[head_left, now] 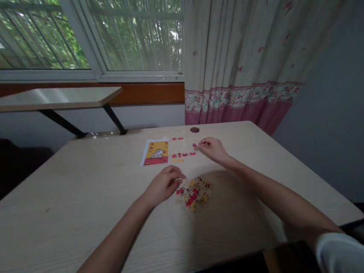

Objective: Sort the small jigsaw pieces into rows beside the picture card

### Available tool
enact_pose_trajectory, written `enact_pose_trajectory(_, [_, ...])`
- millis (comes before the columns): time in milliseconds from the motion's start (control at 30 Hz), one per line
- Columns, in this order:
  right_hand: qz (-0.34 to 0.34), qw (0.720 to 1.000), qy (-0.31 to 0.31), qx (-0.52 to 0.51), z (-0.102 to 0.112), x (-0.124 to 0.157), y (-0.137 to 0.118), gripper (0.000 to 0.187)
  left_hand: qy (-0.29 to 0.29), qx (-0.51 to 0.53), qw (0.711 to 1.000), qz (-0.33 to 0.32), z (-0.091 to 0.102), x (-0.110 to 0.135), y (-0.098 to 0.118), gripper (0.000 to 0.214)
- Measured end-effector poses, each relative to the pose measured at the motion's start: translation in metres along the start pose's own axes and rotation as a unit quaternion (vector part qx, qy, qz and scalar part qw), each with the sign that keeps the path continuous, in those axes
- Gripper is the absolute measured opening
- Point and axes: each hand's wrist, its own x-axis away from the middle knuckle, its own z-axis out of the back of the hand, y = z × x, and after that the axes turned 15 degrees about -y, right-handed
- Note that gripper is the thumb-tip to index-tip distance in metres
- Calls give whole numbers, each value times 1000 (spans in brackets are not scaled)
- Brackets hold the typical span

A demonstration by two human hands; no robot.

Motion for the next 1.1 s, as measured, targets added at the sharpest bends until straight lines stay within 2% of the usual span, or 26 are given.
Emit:
enact_pose_trajectory(167, [-83,994,-72,26,-15,-58,18,17,-21,-50,999,-2,1,3,-2,23])
enact_pose_trajectory(333, [-106,989,-96,42,-29,-85,34,15,-32,-77,997,3,5,4,2,23])
enact_pose_trajectory(600, [-120,983,-120,63,-35,-97,44,13,-34,-83,996,1,2,4,-1,27])
enact_pose_trajectory(767, [-121,982,-124,74,-36,-101,42,13,-51,-94,994,2,1,4,-1,28])
enact_pose_trajectory(1100, [-111,983,-115,92,-33,-95,34,14,-44,-93,995,-3,0,4,0,29])
